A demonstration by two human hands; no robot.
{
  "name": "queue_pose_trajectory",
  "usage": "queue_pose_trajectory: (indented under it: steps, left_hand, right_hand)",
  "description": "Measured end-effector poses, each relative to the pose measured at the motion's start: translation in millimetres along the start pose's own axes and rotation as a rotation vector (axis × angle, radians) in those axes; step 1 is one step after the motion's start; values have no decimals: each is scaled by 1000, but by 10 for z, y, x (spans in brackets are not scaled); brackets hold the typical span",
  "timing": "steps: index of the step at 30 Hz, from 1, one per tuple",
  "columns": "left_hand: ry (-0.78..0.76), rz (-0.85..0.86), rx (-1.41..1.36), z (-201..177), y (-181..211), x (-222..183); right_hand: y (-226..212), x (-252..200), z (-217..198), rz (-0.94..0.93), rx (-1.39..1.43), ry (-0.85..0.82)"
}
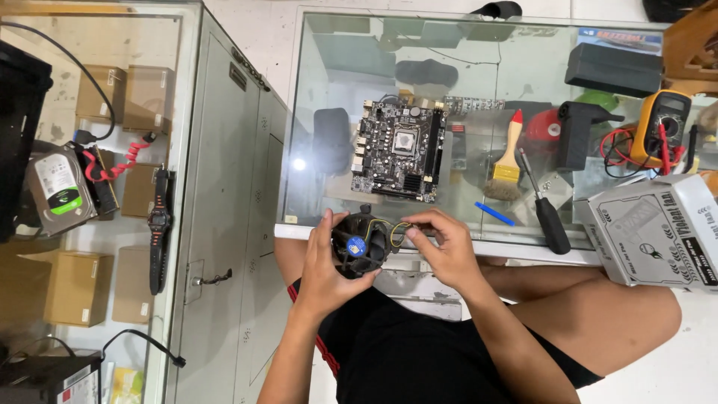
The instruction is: The person is installing a CPU cooler and two RAM sticks onto a motherboard at a computer repair station.
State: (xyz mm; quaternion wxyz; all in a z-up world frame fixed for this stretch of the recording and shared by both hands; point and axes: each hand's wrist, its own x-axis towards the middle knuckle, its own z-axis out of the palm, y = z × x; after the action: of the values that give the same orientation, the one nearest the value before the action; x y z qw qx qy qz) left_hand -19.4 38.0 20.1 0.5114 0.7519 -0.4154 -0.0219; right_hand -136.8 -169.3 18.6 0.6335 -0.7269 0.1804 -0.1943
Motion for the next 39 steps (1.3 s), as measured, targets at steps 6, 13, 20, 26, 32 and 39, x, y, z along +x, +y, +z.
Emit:
queue_pose_trajectory:
  steps: [6,13,20,26,32,39]
  left_hand:
    - [-55,5,14,34,119,40]
    - [-83,-1,31,52,223,113]
    - [-126,-12,47,106,285,135]
    - [-119,-11,96,251,245,106]
    - [60,-14,102,456,290,127]
    - [297,-13,167,736,423,143]
  right_hand:
    - [47,-100,-376,16,-72,17]
    - [66,-128,-727,-11,-120,27]
    - [212,-70,-786,76,28,90]
    - [189,98,-899,60,2,149]
    - [289,123,-797,39,125,110]
    - [50,-207,-271,-147,-14,305]
